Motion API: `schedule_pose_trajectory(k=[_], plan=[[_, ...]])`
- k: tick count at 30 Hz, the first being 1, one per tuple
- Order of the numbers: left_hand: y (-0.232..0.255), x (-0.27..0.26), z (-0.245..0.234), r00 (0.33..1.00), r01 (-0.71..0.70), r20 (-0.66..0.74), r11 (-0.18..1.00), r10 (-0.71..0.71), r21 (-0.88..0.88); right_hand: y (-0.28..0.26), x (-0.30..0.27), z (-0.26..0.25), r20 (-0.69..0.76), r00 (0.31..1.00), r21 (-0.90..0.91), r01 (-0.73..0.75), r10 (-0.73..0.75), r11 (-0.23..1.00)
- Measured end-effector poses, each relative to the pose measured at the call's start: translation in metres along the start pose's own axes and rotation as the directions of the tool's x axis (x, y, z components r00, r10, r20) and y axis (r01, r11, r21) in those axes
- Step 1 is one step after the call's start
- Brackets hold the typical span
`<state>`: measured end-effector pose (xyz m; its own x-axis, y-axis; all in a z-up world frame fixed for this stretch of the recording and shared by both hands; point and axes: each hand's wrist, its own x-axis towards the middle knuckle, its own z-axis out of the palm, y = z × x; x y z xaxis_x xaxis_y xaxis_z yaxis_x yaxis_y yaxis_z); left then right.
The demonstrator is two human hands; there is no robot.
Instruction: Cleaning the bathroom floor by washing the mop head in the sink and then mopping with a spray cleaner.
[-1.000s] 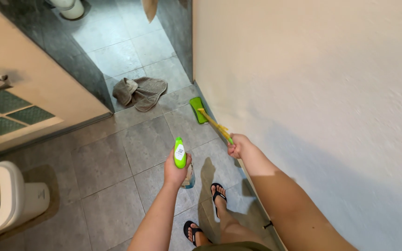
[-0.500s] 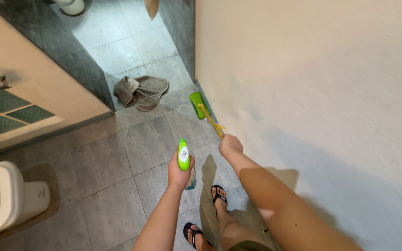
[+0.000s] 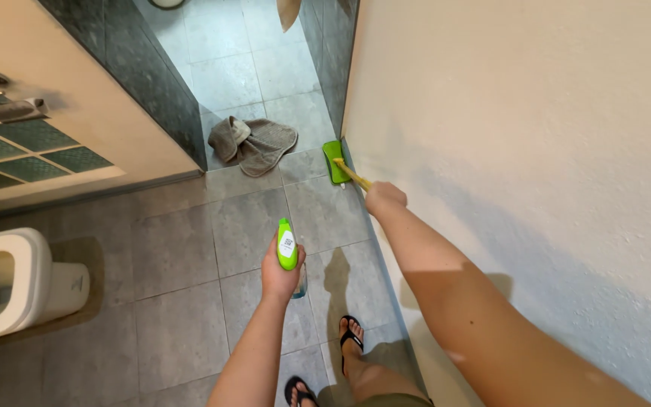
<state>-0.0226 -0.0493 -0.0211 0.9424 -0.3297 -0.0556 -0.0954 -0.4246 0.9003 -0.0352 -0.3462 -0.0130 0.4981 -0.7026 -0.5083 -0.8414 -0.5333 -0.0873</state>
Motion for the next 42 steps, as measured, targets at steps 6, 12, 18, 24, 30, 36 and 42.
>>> schedule_pose_trajectory(k=[6,12,18,24,30,36,42], plan=[[-0.002,-0.035,-0.003,0.996,0.042,0.085,0.999,-0.040,-0.020,0.057,-0.044,0.051,0.089,0.996,0.007,0.028,-0.028,1.000],[-0.030,-0.087,-0.016,0.972,-0.010,0.235,1.000,0.005,0.017,0.079,-0.156,0.079,0.139,0.990,0.050,-0.027,0.020,0.998],[-0.110,-0.152,-0.027,0.929,-0.037,0.368,0.978,-0.042,0.204,0.109,-0.232,0.136,0.123,0.982,0.082,-0.152,0.142,0.985],[-0.139,-0.208,-0.044,0.880,0.069,0.414,0.925,-0.233,0.373,0.142,-0.309,0.138,0.154,0.971,0.033,-0.190,0.183,0.981],[-0.154,-0.242,-0.042,0.875,0.126,0.387,0.908,-0.292,0.400,0.190,-0.350,0.158,0.226,0.952,-0.041,-0.200,0.205,0.979],[-0.136,-0.295,-0.041,0.909,0.157,0.307,0.912,-0.284,0.380,0.233,-0.383,0.200,0.198,0.966,0.029,-0.175,0.166,0.984],[-0.133,-0.358,-0.058,0.918,0.346,0.099,0.896,-0.385,0.280,0.295,-0.407,0.246,0.162,0.987,0.038,0.007,-0.013,0.999]])
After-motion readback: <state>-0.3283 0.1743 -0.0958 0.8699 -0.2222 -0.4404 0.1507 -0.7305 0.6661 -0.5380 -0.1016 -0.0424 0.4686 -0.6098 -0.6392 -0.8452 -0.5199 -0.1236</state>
